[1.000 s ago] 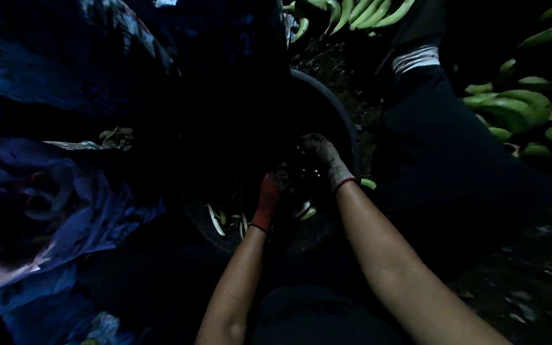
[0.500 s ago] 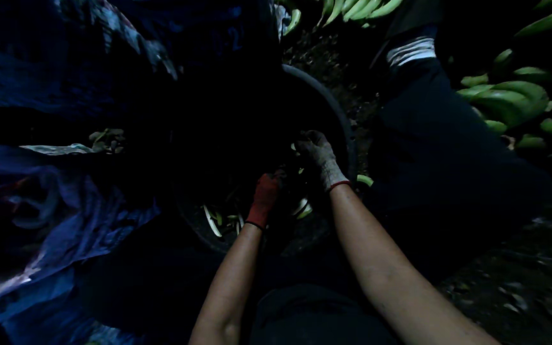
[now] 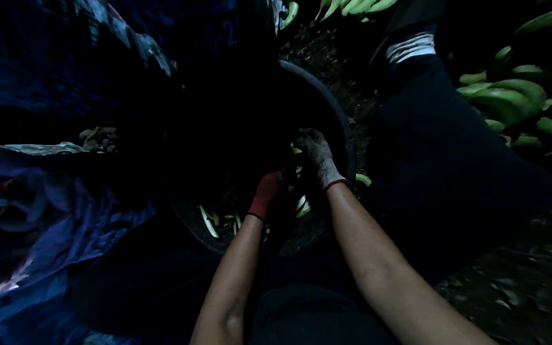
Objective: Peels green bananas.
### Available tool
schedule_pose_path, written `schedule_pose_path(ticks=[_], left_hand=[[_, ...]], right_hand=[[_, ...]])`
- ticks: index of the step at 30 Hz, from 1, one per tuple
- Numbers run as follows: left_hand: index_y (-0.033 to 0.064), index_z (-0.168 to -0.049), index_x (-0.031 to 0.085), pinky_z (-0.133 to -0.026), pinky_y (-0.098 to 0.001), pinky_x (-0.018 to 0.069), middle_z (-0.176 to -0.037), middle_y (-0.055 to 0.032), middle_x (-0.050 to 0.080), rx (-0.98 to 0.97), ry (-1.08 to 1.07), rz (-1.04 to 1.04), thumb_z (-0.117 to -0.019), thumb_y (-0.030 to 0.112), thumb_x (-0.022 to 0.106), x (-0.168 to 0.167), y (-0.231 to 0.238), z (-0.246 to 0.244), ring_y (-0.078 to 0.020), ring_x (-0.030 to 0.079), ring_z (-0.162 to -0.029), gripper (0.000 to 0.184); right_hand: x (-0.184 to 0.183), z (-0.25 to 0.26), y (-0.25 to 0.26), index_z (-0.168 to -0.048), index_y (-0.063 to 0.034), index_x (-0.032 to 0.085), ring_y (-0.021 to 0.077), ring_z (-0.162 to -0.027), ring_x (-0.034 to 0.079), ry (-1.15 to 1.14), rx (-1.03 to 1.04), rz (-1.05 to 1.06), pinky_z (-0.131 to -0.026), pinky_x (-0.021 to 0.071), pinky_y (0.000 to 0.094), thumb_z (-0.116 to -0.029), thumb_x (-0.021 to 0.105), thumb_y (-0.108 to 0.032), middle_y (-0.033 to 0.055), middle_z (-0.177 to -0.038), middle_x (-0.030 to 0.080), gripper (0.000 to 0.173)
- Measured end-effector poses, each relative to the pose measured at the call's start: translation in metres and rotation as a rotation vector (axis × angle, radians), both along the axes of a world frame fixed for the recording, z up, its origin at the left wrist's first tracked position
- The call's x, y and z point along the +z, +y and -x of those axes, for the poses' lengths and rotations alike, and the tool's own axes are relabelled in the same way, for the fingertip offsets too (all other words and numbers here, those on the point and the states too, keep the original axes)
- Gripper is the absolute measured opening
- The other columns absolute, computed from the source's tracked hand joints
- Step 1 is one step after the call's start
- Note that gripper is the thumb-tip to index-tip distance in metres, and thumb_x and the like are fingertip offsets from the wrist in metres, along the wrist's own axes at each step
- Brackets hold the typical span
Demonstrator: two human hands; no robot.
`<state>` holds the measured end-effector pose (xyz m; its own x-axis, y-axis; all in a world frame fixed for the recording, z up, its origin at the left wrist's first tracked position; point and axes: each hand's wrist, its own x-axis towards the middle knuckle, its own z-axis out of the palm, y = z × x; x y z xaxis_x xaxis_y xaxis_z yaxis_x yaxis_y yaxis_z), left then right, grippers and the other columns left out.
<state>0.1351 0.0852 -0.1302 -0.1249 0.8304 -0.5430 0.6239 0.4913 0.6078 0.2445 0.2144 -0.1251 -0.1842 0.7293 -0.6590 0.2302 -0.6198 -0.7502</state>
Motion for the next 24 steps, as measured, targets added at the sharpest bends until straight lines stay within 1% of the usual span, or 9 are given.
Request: schedule_pose_path(ticks=[3, 5, 8, 10, 14, 17, 20, 22, 24], left_hand=[[-0.0016, -0.133, 0.061, -0.097, -0.0552, 0.0525, -0.121, -0.0271, 0.067, 0.157, -0.100, -0.029, -0.1037, 0.017, 0.061, 0.026, -0.017, 0.001, -0.0412, 0.066, -0.112, 0.035], [-0.0007, -0.128, 0.063, -0.093, -0.0531, 0.0544, -0.117, -0.0242, 0.068, 0.200, -0.118, -0.107, -0.1035, 0.016, 0.060, 0.025, -0.025, 0.001, -0.0376, 0.067, -0.107, 0.030], [-0.0040, -0.134, 0.059, -0.103, -0.0543, 0.0498, -0.129, -0.0269, 0.064, 0.181, -0.127, -0.080, -0.1056, 0.016, 0.057, 0.028, -0.027, -0.001, -0.0407, 0.062, -0.120, 0.035], [-0.0037, -0.136, 0.057, -0.103, -0.0549, 0.0496, -0.130, -0.0272, 0.063, 0.237, -0.168, -0.021, -0.1080, 0.020, 0.052, 0.032, -0.024, -0.002, -0.0409, 0.062, -0.121, 0.037], [-0.0049, -0.134, 0.058, -0.101, -0.0561, 0.0496, -0.127, -0.0291, 0.064, 0.327, -0.237, 0.007, -0.1111, 0.026, 0.045, 0.035, -0.025, -0.001, -0.0417, 0.062, -0.118, 0.041], [-0.0022, -0.133, 0.060, -0.100, -0.0568, 0.0511, -0.127, -0.0268, 0.065, 0.234, -0.146, -0.055, -0.1054, 0.020, 0.058, 0.034, -0.028, -0.003, -0.0411, 0.064, -0.117, 0.036], [-0.0011, -0.130, 0.062, -0.096, -0.0547, 0.0527, -0.120, -0.0253, 0.067, 0.198, -0.109, -0.049, -0.1051, 0.019, 0.058, 0.031, -0.019, -0.005, -0.0391, 0.065, -0.111, 0.032], [-0.0022, -0.126, 0.065, -0.095, -0.0546, 0.0530, -0.114, -0.0253, 0.069, 0.147, -0.093, -0.031, -0.1036, 0.016, 0.059, 0.017, -0.006, -0.003, -0.0389, 0.067, -0.107, 0.029], [-0.0021, -0.123, 0.067, -0.097, -0.0545, 0.0535, -0.115, -0.0239, 0.070, 0.067, -0.075, -0.103, -0.1038, 0.015, 0.058, -0.011, -0.005, -0.001, -0.0380, 0.067, -0.108, 0.027]], right_hand=[[-0.003, -0.003, 0.008, -0.143, -0.0168, 0.053, 0.0223, -0.086, 0.068, 0.073, -0.026, 0.051, -0.070, 0.0594, 0.0394, -0.0979, 0.060, -0.027, 0.0122, -0.117, 0.066, 0.047], [-0.001, -0.003, 0.010, -0.138, -0.0158, 0.057, 0.0171, -0.074, 0.065, 0.083, -0.025, 0.052, -0.064, 0.0573, 0.0343, -0.0997, 0.059, -0.034, 0.0089, -0.104, 0.068, 0.042], [0.004, -0.003, 0.012, -0.136, -0.0166, 0.059, 0.0129, -0.065, 0.061, 0.091, 0.010, 0.019, -0.057, 0.0539, 0.0298, -0.1019, 0.056, -0.037, 0.0050, -0.095, 0.067, 0.040], [0.004, -0.002, 0.012, -0.134, -0.0147, 0.059, 0.0127, -0.063, 0.059, 0.157, -0.003, 0.032, -0.054, 0.0521, 0.0291, -0.1008, 0.056, -0.033, 0.0054, -0.093, 0.066, 0.038], [0.001, 0.001, 0.012, -0.135, -0.0141, 0.058, 0.0139, -0.070, 0.061, 0.162, -0.005, 0.053, -0.058, 0.0538, 0.0301, -0.0994, 0.059, -0.032, 0.0070, -0.102, 0.067, 0.040], [-0.002, 0.001, 0.011, -0.137, -0.0150, 0.057, 0.0147, -0.070, 0.061, 0.129, 0.006, 0.034, -0.057, 0.0536, 0.0319, -0.0996, 0.058, -0.034, 0.0075, -0.103, 0.067, 0.042], [-0.001, 0.003, 0.010, -0.137, -0.0164, 0.057, 0.0156, -0.075, 0.062, 0.077, 0.040, -0.004, -0.061, 0.0540, 0.0341, -0.1003, 0.056, -0.035, 0.0072, -0.107, 0.067, 0.041], [-0.001, 0.002, 0.008, -0.143, -0.0171, 0.055, 0.0176, -0.092, 0.065, 0.045, 0.090, -0.032, -0.074, 0.0567, 0.0378, -0.1013, 0.054, -0.033, 0.0082, -0.118, 0.066, 0.044], [-0.001, 0.005, 0.004, -0.144, -0.0153, 0.052, 0.0160, -0.089, 0.065, 0.075, 0.076, -0.058, -0.072, 0.0569, 0.0348, -0.1023, 0.055, -0.030, 0.0086, -0.116, 0.066, 0.044]])
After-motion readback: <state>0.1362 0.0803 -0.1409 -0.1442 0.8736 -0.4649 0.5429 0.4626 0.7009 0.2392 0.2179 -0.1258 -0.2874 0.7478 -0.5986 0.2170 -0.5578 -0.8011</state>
